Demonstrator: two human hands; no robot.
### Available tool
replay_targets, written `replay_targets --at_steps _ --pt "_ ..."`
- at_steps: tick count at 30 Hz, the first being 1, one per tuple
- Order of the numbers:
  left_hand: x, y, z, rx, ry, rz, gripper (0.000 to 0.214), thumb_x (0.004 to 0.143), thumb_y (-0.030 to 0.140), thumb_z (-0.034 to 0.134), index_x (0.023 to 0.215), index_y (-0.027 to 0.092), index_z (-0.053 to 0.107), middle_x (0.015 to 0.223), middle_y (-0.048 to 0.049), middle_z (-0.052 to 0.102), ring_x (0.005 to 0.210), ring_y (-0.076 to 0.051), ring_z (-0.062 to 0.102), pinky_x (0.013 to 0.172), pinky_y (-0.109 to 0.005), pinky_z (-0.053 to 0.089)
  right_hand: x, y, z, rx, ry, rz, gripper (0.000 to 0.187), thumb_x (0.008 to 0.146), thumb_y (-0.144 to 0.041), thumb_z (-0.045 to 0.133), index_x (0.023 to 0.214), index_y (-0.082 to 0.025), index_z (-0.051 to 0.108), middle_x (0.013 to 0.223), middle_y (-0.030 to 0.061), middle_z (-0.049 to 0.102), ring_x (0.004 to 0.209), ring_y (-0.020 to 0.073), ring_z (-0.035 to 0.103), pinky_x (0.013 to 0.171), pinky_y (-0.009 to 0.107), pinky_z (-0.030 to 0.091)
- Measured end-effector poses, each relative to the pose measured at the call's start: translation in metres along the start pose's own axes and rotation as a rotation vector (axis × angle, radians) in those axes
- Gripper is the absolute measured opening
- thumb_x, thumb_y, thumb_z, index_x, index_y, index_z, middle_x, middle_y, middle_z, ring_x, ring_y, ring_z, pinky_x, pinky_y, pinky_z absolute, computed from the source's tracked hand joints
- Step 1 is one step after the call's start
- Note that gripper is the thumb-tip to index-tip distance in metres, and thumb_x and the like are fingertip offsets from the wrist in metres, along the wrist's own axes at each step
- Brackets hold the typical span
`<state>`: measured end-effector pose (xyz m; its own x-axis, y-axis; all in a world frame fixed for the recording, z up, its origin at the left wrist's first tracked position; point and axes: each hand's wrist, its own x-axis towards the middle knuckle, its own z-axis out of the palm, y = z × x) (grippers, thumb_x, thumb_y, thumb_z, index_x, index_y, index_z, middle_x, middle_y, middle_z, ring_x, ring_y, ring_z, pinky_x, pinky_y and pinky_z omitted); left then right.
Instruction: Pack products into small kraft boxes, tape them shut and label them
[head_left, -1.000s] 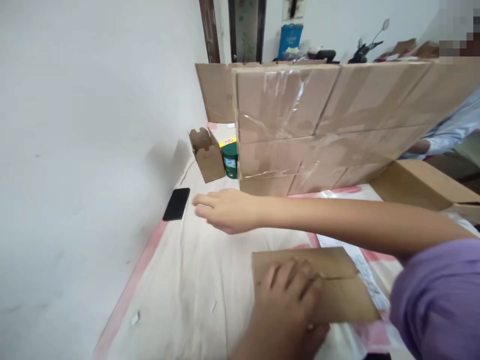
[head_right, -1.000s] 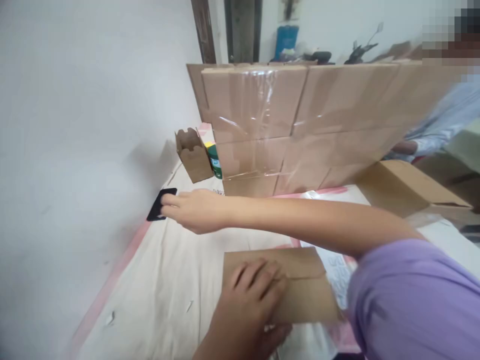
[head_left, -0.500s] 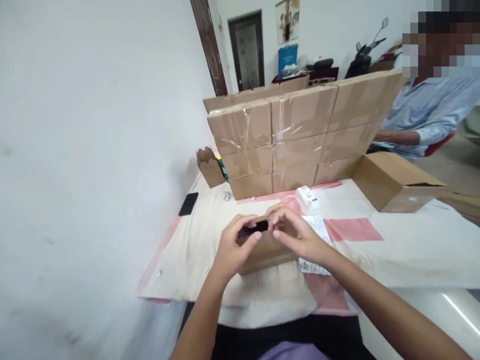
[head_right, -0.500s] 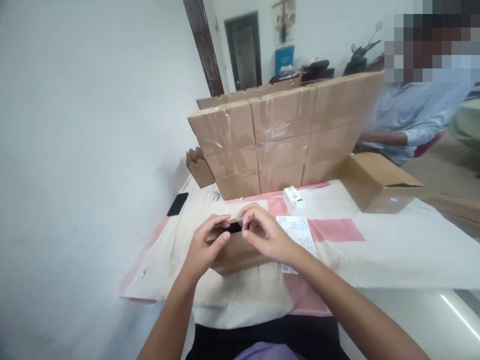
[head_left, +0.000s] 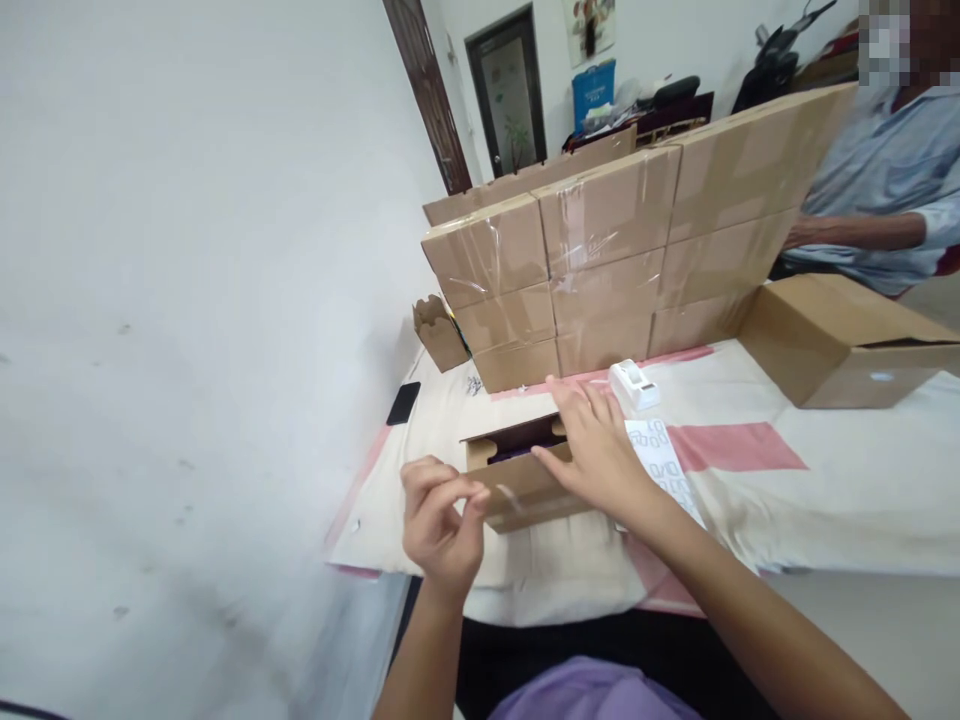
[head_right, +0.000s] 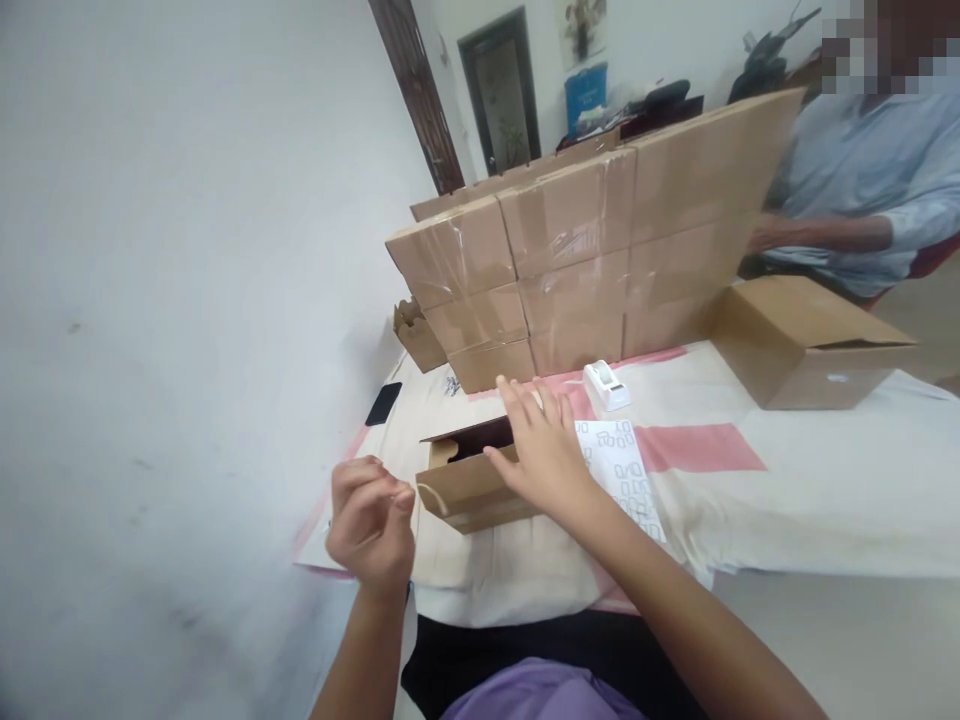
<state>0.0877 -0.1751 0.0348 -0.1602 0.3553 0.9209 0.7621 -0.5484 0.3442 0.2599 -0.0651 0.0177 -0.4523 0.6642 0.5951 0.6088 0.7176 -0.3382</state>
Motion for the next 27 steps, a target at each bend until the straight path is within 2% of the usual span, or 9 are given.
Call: replay_targets --at_steps 2,4,6,9,13,15,20,23,27 --pt "0.009 -0.004 -0.011 -0.005 -0.137 -0.124 0.007 0.092 0.019 0.067 0.089 0.025 0.066 0.084 -0.0011 0.055 0.083 -0.017 0.055 0.075 -0.035 0.049 -0.002 0.007 0.009 -0.098 -0.097 -0.091 0.056 0.099 -0.04 0.054 0.15 -0.019 0.048 0.153 0.0139 0.053 0.145 0.0408 0.038 0.118 0.065 0.026" --pt "0.021 -0.013 -0.018 -0.047 -0.347 -0.28 0.008 0.094 0.025 0.066 0.086 0.024 0.066 0.086 -0.0019 0.058 0.084 -0.017 0.058 0.077 -0.034 0.05 -0.006 0.01 0.018 -0.14 -0.163 -0.147 0.05 0.103 -0.039 0.047 0.146 -0.017 0.055 0.151 0.0137 0.056 0.142 0.0393 0.043 0.117 0.062 0.03" --pt "0.033 -0.023 -0.019 -0.089 -0.506 -0.4 0.013 0.094 0.03 0.066 0.084 0.023 0.066 0.087 -0.0029 0.061 0.085 -0.018 0.06 0.08 -0.034 0.05 -0.012 0.01 0.024 -0.164 -0.19 -0.133 0.049 0.104 -0.037 0.043 0.143 -0.013 0.059 0.147 0.0157 0.059 0.138 0.0385 0.049 0.114 0.06 0.034" --pt "0.043 -0.036 -0.012 -0.126 -0.7 -0.507 0.016 0.094 0.033 0.065 0.083 0.022 0.067 0.091 -0.0039 0.065 0.09 -0.019 0.062 0.087 -0.035 0.05 -0.02 0.007 0.03 -0.182 -0.211 -0.093 0.049 0.105 -0.034 0.04 0.142 -0.01 0.06 0.148 0.0162 0.059 0.137 0.0382 0.051 0.114 0.062 0.033" --pt "0.043 -0.049 0.006 -0.162 -0.94 -0.624 0.017 0.092 0.034 0.065 0.081 0.022 0.068 0.094 -0.0035 0.068 0.093 -0.019 0.064 0.092 -0.036 0.049 -0.025 0.008 0.033 -0.189 -0.228 -0.084 0.053 0.105 -0.036 0.037 0.146 -0.008 0.057 0.154 0.0151 0.052 0.141 0.0382 0.047 0.117 0.062 0.03" --pt "0.039 -0.057 0.015 -0.145 -0.962 -0.636 0.016 0.092 0.033 0.065 0.081 0.022 0.069 0.094 -0.0033 0.068 0.094 -0.02 0.064 0.094 -0.037 0.048 -0.024 0.009 0.033 -0.192 -0.233 -0.084 0.053 0.106 -0.036 0.037 0.146 -0.009 0.056 0.155 0.015 0.052 0.141 0.0378 0.047 0.117 0.061 0.031" --pt "0.028 -0.075 0.03 -0.042 -0.912 -0.578 0.012 0.089 0.032 0.067 0.082 0.022 0.069 0.094 -0.0036 0.068 0.098 -0.021 0.062 0.093 -0.038 0.046 -0.024 0.009 0.032 -0.194 -0.221 -0.076 0.052 0.106 -0.037 0.036 0.145 -0.011 0.057 0.155 0.0142 0.052 0.142 0.0368 0.046 0.116 0.061 0.031" --pt "0.025 -0.078 0.032 0.04 -0.96 -0.543 0.014 0.085 0.036 0.072 0.084 0.023 0.068 0.094 -0.003 0.067 0.1 -0.023 0.059 0.093 -0.04 0.044 -0.024 0.008 0.033 -0.188 -0.212 -0.074 0.051 0.106 -0.037 0.036 0.145 -0.012 0.057 0.155 0.0138 0.052 0.142 0.0365 0.046 0.116 0.061 0.031" --pt "0.023 -0.075 0.031 0.257 -1.041 -0.486 0.02 0.086 0.044 0.072 0.093 0.025 0.066 0.105 -0.0028 0.065 0.111 -0.027 0.052 0.1 -0.047 0.036 -0.024 0.008 0.033 -0.178 -0.212 -0.08 0.05 0.106 -0.036 0.036 0.145 -0.013 0.056 0.154 0.0146 0.053 0.143 0.0361 0.044 0.113 0.06 0.033"
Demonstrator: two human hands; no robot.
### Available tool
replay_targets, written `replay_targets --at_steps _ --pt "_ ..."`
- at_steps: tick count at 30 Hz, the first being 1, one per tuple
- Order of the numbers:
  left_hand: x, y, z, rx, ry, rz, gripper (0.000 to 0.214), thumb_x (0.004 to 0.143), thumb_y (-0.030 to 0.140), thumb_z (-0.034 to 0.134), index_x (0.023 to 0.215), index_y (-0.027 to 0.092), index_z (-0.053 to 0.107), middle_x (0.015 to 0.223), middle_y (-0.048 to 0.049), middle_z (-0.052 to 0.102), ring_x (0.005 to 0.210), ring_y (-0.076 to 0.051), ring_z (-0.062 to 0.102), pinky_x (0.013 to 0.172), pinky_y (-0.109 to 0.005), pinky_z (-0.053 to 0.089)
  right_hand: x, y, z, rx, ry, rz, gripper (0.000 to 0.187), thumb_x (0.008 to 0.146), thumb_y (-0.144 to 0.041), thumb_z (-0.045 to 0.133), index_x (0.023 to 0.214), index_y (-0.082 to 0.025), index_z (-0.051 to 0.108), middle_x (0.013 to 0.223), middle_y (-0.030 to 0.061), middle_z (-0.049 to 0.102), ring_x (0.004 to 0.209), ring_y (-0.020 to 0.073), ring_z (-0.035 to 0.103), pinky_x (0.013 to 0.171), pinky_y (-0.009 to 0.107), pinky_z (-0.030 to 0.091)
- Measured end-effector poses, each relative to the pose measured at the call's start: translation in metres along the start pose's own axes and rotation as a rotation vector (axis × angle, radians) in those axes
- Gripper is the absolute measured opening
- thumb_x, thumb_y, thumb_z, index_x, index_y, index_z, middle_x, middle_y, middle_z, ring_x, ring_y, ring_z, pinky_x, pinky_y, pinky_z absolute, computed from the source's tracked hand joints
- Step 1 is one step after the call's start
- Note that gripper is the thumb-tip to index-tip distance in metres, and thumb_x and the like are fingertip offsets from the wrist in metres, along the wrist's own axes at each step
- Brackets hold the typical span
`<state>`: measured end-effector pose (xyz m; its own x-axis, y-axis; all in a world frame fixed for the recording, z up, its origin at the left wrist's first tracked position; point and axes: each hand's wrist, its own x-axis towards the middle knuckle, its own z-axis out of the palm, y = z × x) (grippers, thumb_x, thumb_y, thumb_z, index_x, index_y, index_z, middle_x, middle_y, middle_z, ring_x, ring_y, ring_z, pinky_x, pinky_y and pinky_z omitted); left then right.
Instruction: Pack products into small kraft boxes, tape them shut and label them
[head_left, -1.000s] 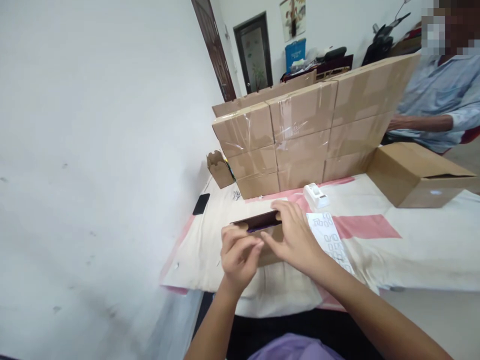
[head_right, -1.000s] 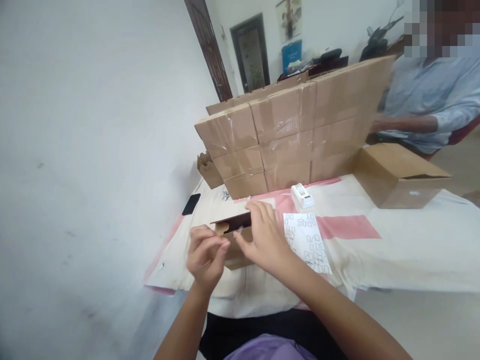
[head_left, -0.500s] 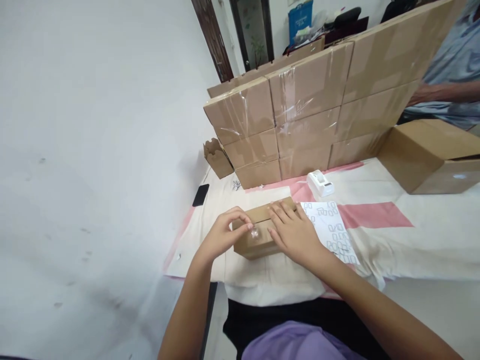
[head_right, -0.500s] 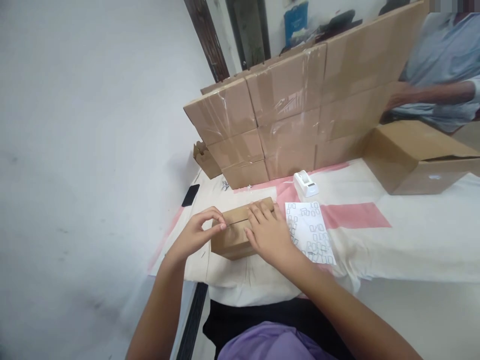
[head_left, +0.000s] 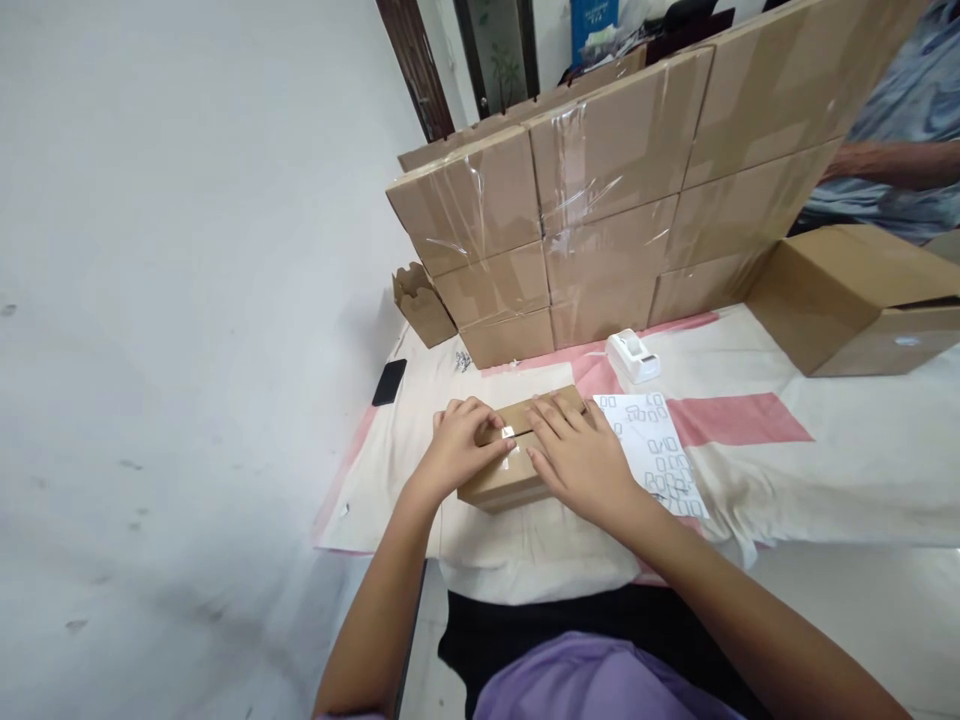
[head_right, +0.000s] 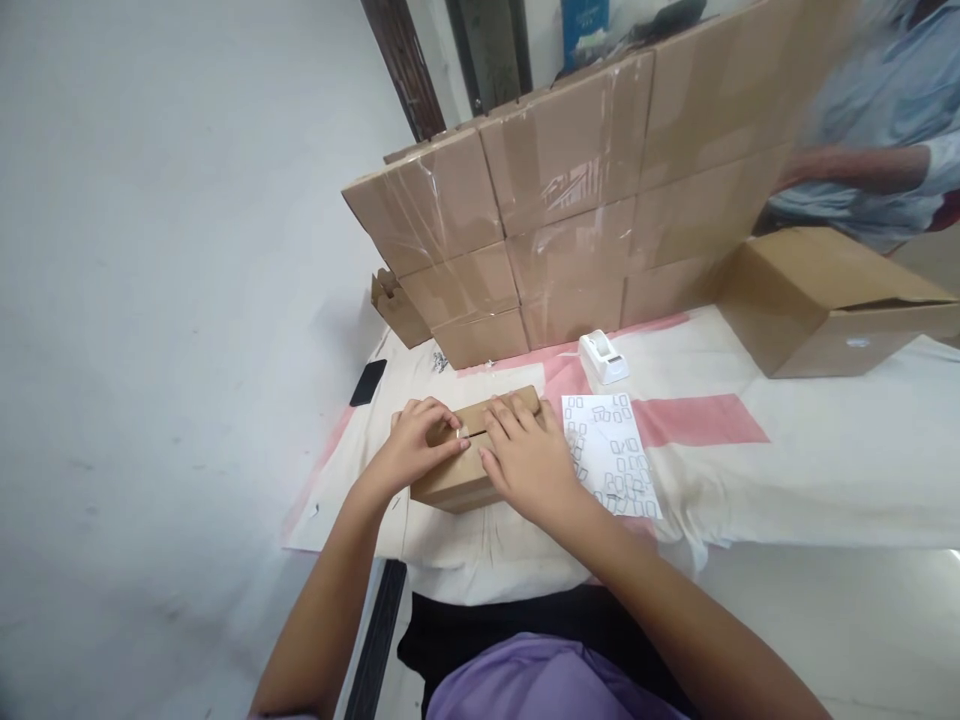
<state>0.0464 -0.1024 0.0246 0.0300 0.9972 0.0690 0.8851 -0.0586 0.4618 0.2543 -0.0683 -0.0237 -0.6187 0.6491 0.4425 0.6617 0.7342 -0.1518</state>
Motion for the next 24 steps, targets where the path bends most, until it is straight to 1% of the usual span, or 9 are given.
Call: replay_targets --at_steps 4,8,10,12,14,16,18,20,24 --pt "-0.003 0.003 0.004 0.002 -0.01 -0.036 0.019 0.093 0.044 0.063 0.097 0.025 0.062 0.112 -0.0019 0.061 0.111 -0.026 0.05 0.098 -0.045 0.035 0.001 0.0 -0.001 0.007 -0.019 0.001 0.05 0.106 -0.034 0.035 0.146 -0.011 0.056 0.154 0.0151 0.053 0.144 0.0359 0.044 0.111 0.059 0.035" --pt "0.0 0.005 0.015 -0.003 0.038 -0.064 0.018 0.098 0.041 0.053 0.094 0.024 0.06 0.111 -0.003 0.061 0.111 -0.025 0.052 0.096 -0.044 0.036 0.001 0.0 0.0 0.002 -0.019 0.004 0.05 0.106 -0.035 0.035 0.144 -0.011 0.057 0.154 0.0156 0.053 0.143 0.0357 0.044 0.113 0.059 0.033" --pt "0.004 0.005 0.02 0.016 0.085 -0.086 0.016 0.098 0.039 0.053 0.102 0.025 0.06 0.11 -0.0039 0.062 0.11 -0.026 0.055 0.096 -0.044 0.037 0.0 0.0 0.001 -0.001 -0.02 0.003 0.05 0.106 -0.036 0.035 0.144 -0.011 0.057 0.153 0.0154 0.054 0.143 0.036 0.044 0.113 0.059 0.033" --pt "0.008 0.005 0.022 0.042 0.113 -0.104 0.022 0.099 0.038 0.053 0.115 0.025 0.058 0.111 -0.0052 0.063 0.109 -0.026 0.057 0.095 -0.044 0.038 -0.001 0.0 0.002 0.005 -0.019 0.008 0.05 0.107 -0.036 0.034 0.144 -0.011 0.057 0.152 0.0147 0.055 0.142 0.036 0.045 0.112 0.059 0.033" --pt "0.01 0.004 0.022 0.086 0.1 -0.088 0.029 0.1 0.039 0.049 0.125 0.025 0.057 0.116 -0.0069 0.063 0.112 -0.027 0.058 0.097 -0.046 0.038 -0.001 0.0 0.003 0.016 -0.016 0.019 0.05 0.107 -0.036 0.034 0.144 -0.012 0.058 0.152 0.014 0.055 0.142 0.0358 0.046 0.111 0.059 0.034" --pt "0.008 0.002 0.018 0.117 0.051 -0.053 0.034 0.101 0.041 0.048 0.131 0.027 0.055 0.125 -0.0079 0.061 0.117 -0.029 0.056 0.099 -0.048 0.038 -0.002 0.0 0.003 0.024 -0.011 0.031 0.049 0.106 -0.036 0.035 0.143 -0.013 0.058 0.153 0.0133 0.054 0.141 0.0355 0.046 0.111 0.058 0.035" --pt "0.003 0.003 0.015 0.123 0.026 -0.052 0.04 0.1 0.043 0.05 0.137 0.028 0.051 0.13 -0.0082 0.06 0.122 -0.03 0.054 0.101 -0.049 0.038 -0.002 0.0 0.003 0.03 -0.009 0.036 0.049 0.106 -0.036 0.037 0.144 -0.014 0.058 0.153 0.0128 0.054 0.142 0.0352 0.046 0.111 0.058 0.035" --pt "-0.006 0.005 0.015 0.128 0.048 -0.07 0.043 0.098 0.045 0.053 0.138 0.027 0.05 0.131 -0.0087 0.061 0.123 -0.03 0.054 0.101 -0.049 0.039 -0.001 0.001 0.004 0.036 -0.006 0.038 0.048 0.105 -0.036 0.039 0.143 -0.014 0.059 0.153 0.0124 0.055 0.142 0.0352 0.046 0.112 0.058 0.036" --pt "-0.031 0.018 0.03 0.167 0.182 -0.078 0.036 0.099 0.043 0.052 0.132 0.027 0.056 0.133 -0.0093 0.062 0.124 -0.03 0.056 0.1 -0.048 0.041 0.001 -0.002 0.003 0.074 0.017 0.045 0.046 0.104 -0.035 0.043 0.141 -0.016 0.06 0.152 0.0129 0.055 0.143 0.0352 0.045 0.112 0.057 0.037"
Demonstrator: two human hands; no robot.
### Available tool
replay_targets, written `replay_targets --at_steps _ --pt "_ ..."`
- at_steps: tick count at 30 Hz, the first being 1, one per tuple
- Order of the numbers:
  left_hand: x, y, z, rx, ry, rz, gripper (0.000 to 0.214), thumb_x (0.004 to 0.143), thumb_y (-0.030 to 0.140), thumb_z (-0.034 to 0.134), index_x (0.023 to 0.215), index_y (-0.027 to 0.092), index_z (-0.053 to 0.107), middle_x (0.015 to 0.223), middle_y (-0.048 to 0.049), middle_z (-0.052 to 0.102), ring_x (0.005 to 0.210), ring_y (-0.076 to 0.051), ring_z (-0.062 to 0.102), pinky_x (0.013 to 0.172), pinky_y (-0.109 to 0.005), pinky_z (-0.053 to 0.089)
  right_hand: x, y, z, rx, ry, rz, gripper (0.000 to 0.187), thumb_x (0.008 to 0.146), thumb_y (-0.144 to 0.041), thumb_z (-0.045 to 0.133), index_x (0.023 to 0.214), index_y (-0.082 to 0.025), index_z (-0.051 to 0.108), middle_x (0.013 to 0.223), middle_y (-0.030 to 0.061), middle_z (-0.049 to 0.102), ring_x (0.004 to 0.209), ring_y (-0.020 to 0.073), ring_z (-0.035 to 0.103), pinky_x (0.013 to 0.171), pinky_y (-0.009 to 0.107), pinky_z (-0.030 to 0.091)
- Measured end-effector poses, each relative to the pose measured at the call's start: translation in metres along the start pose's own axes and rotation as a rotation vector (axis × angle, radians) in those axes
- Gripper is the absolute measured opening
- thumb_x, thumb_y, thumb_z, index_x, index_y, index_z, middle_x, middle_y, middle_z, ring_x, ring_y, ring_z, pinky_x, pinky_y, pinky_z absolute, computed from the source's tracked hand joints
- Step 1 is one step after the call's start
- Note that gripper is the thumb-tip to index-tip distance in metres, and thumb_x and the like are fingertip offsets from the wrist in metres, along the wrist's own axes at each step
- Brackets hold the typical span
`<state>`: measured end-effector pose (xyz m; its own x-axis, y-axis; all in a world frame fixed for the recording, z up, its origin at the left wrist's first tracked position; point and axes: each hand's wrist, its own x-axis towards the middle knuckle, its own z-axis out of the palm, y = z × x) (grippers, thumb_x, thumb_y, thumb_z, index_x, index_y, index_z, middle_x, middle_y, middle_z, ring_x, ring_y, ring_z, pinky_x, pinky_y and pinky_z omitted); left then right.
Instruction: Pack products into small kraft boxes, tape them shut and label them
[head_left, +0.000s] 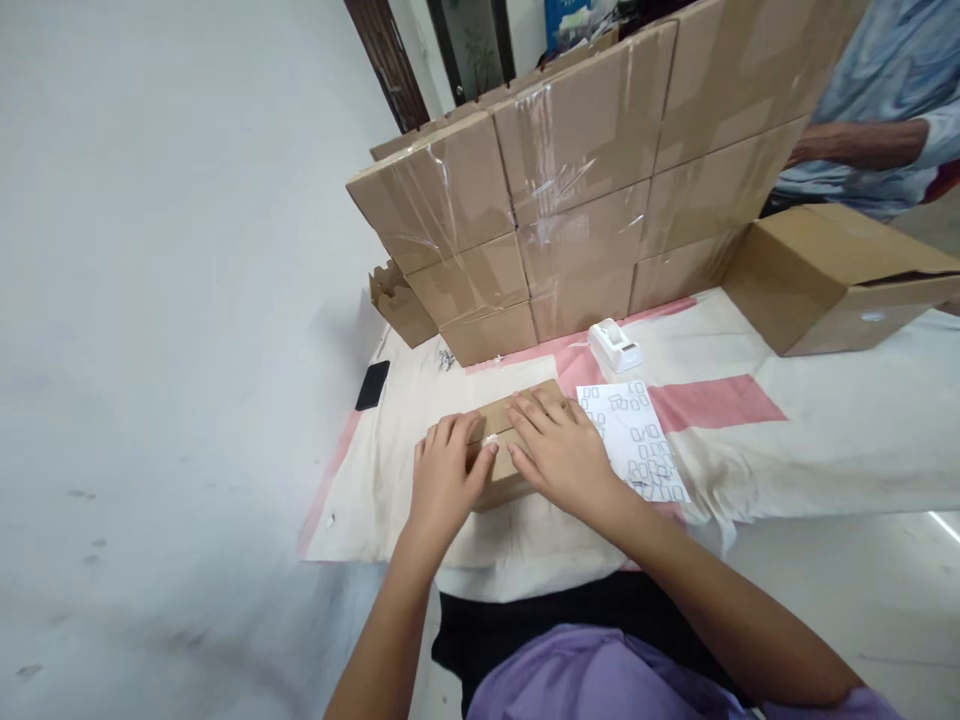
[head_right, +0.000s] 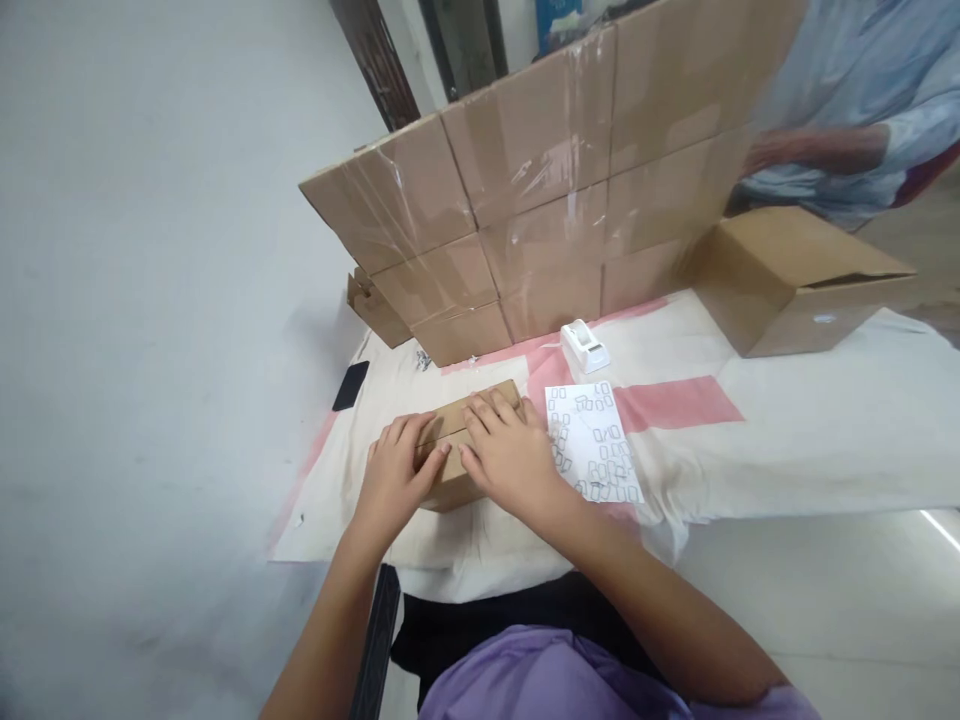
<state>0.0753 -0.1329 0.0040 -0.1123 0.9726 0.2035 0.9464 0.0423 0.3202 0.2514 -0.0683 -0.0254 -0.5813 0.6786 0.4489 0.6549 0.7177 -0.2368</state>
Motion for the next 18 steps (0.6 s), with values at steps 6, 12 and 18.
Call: replay_targets --at_steps 6,12,18 --pt "-0.031 0.004 0.022 0.07 0.142 0.062 0.044 0.1 0.044 0.052 0.141 0.029 0.055 0.148 -0.0105 0.058 0.134 -0.032 0.053 0.11 -0.051 0.036 -0.011 0.018 -0.001 0.35 0.211 0.008 0.032 0.099 -0.028 0.049 0.121 -0.018 0.07 0.132 0.0135 0.068 0.129 0.0297 0.057 0.108 0.049 0.045" --pt "-0.025 -0.027 0.023 0.116 0.17 0.123 0.046 0.101 0.045 0.051 0.146 0.035 0.052 0.15 -0.0073 0.057 0.136 -0.032 0.052 0.111 -0.051 0.034 -0.055 0.131 0.007 0.393 0.412 0.453 0.027 0.097 -0.025 0.046 0.104 -0.02 0.072 0.103 0.0107 0.071 0.103 0.0272 0.064 0.095 0.044 0.051" --pt "-0.012 -0.03 0.028 0.168 0.374 0.146 0.041 0.097 0.036 0.059 0.138 0.032 0.057 0.142 -0.0114 0.061 0.132 -0.034 0.054 0.112 -0.057 0.032 -0.063 0.184 0.015 0.025 -0.082 0.384 0.036 0.098 -0.031 0.054 0.126 -0.019 0.073 0.139 0.0154 0.059 0.129 0.0361 0.044 0.105 0.052 0.04"
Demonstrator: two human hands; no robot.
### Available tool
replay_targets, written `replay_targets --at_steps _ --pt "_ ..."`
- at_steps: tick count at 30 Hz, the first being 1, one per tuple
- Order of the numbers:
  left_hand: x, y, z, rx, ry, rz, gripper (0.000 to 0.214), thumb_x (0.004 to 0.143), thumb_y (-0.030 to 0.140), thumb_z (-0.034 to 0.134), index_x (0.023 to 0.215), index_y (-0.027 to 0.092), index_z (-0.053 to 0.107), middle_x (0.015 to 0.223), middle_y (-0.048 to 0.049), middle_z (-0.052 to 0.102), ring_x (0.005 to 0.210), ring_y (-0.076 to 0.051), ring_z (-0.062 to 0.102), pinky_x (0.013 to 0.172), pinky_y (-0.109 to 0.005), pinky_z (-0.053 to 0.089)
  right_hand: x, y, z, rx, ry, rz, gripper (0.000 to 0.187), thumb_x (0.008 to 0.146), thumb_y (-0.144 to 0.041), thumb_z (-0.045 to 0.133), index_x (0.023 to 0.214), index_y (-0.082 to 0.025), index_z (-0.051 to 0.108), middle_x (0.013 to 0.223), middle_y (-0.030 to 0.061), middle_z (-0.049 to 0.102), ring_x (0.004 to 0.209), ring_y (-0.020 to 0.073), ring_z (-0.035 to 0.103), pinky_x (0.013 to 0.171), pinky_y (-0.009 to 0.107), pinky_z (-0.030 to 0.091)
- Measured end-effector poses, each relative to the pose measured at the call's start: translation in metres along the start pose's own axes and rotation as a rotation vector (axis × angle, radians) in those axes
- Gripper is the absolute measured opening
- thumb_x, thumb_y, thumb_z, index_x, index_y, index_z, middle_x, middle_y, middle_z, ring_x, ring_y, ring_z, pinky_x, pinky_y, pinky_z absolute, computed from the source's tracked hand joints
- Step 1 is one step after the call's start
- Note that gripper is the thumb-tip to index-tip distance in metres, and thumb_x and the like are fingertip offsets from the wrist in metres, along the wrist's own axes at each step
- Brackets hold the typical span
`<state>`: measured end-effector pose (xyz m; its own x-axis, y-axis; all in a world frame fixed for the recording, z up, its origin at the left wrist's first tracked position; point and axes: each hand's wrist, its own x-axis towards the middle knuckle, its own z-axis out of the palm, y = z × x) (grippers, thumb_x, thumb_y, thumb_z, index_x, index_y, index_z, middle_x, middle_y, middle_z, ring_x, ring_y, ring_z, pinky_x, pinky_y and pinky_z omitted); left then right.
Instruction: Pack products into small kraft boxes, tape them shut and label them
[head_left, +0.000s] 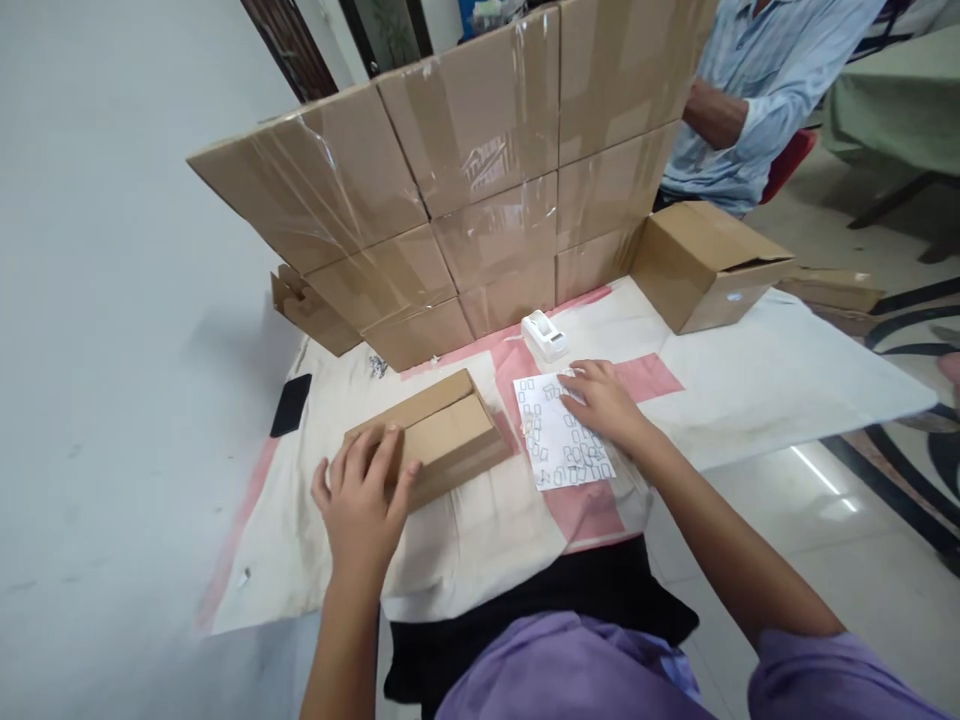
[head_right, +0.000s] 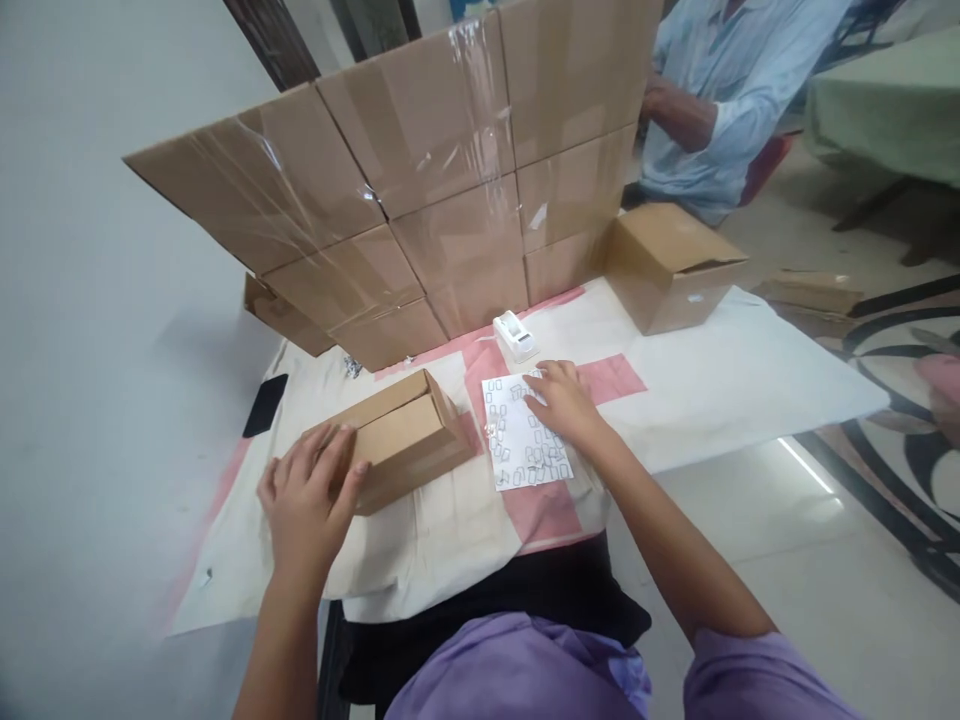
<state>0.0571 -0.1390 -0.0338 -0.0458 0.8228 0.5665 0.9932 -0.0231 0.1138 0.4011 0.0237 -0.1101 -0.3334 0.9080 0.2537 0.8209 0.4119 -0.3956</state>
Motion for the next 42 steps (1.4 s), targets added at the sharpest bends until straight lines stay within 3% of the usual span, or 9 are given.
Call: replay_targets --at_steps 3,5,7,9,12,16,23,30,42 --pt "-0.007 0.028 0.017 -0.159 0.342 0.197 0.027 0.088 0.016 0.064 0.114 0.027 0.063 0.112 -0.0099 0.07 0.109 -0.027 0.064 0.098 -0.049 0.044 0.007 -0.004 0.011 -0.098 -0.04 -0.024 0.03 0.097 -0.033 0.058 0.115 -0.021 0.078 0.144 0.0136 0.057 0.132 0.0376 0.039 0.106 0.055 0.037" --pt "-0.012 0.056 0.035 -0.354 0.427 0.445 0.02 0.084 0.008 0.061 0.094 0.025 0.062 0.089 -0.0033 0.069 0.087 -0.02 0.065 0.083 -0.038 0.047 0.01 -0.004 0.02 -0.094 -0.004 -0.014 0.026 0.096 -0.031 0.059 0.106 -0.02 0.08 0.139 0.0134 0.06 0.129 0.0363 0.041 0.105 0.053 0.038" --pt "-0.013 0.088 0.059 -0.485 0.333 0.637 0.016 0.083 0.009 0.063 0.089 0.024 0.062 0.084 -0.001 0.069 0.083 -0.017 0.064 0.08 -0.035 0.046 0.01 -0.001 0.027 -0.07 0.049 -0.015 0.023 0.095 -0.03 0.061 0.101 -0.018 0.079 0.132 0.014 0.064 0.126 0.035 0.044 0.103 0.05 0.04" --pt "-0.007 0.115 0.086 -0.542 0.168 0.728 0.014 0.084 0.011 0.064 0.091 0.024 0.063 0.085 0.0006 0.071 0.082 -0.016 0.064 0.077 -0.032 0.045 0.008 0.003 0.031 -0.066 0.093 -0.046 0.021 0.095 -0.028 0.061 0.099 -0.017 0.078 0.128 0.0144 0.065 0.123 0.0343 0.046 0.101 0.049 0.04" --pt "0.007 0.14 0.122 -0.524 -0.096 0.704 0.011 0.093 0.022 0.058 0.098 0.024 0.067 0.096 -0.0018 0.073 0.091 -0.018 0.066 0.079 -0.033 0.046 0.005 0.006 0.034 -0.097 0.12 -0.098 0.022 0.097 -0.026 0.058 0.097 -0.016 0.077 0.124 0.0144 0.066 0.12 0.0336 0.047 0.099 0.048 0.04" --pt "0.015 0.148 0.148 -0.483 -0.238 0.581 0.031 0.098 0.035 0.053 0.121 0.02 0.065 0.122 -0.0129 0.067 0.111 -0.027 0.063 0.096 -0.042 0.048 0.007 0.006 0.033 -0.131 0.093 -0.114 0.023 0.099 -0.027 0.057 0.096 -0.016 0.076 0.12 0.014 0.067 0.116 0.0325 0.049 0.093 0.046 0.041" --pt "0.004 0.147 0.15 -0.425 -0.428 0.532 0.041 0.101 0.041 0.048 0.137 0.023 0.057 0.141 -0.0129 0.058 0.132 -0.029 0.053 0.112 -0.046 0.043 0.007 0.001 0.027 -0.176 0.053 -0.196 0.019 0.099 -0.022 0.056 0.106 -0.019 0.073 0.128 0.0141 0.062 0.119 0.0322 0.044 0.093 0.044 0.038" --pt "-0.003 0.153 0.152 -0.342 -0.41 0.551 0.041 0.101 0.039 0.047 0.133 0.015 0.057 0.142 -0.0171 0.056 0.138 -0.034 0.048 0.116 -0.051 0.037 0.012 -0.004 0.036 -0.117 -0.021 -0.056 0.02 0.099 -0.016 0.048 0.098 -0.014 0.067 0.11 0.0166 0.064 0.108 0.0328 0.047 0.089 0.044 0.036" --pt "-0.005 0.152 0.153 -0.32 -0.392 0.556 0.037 0.101 0.04 0.047 0.128 0.017 0.059 0.144 -0.0153 0.057 0.139 -0.032 0.048 0.116 -0.05 0.038 0.019 0.007 0.043 0.067 0.058 0.083 0.019 0.094 -0.01 0.041 0.089 -0.019 0.057 0.099 0.0155 0.067 0.096 0.0304 0.054 0.086 0.042 0.04"
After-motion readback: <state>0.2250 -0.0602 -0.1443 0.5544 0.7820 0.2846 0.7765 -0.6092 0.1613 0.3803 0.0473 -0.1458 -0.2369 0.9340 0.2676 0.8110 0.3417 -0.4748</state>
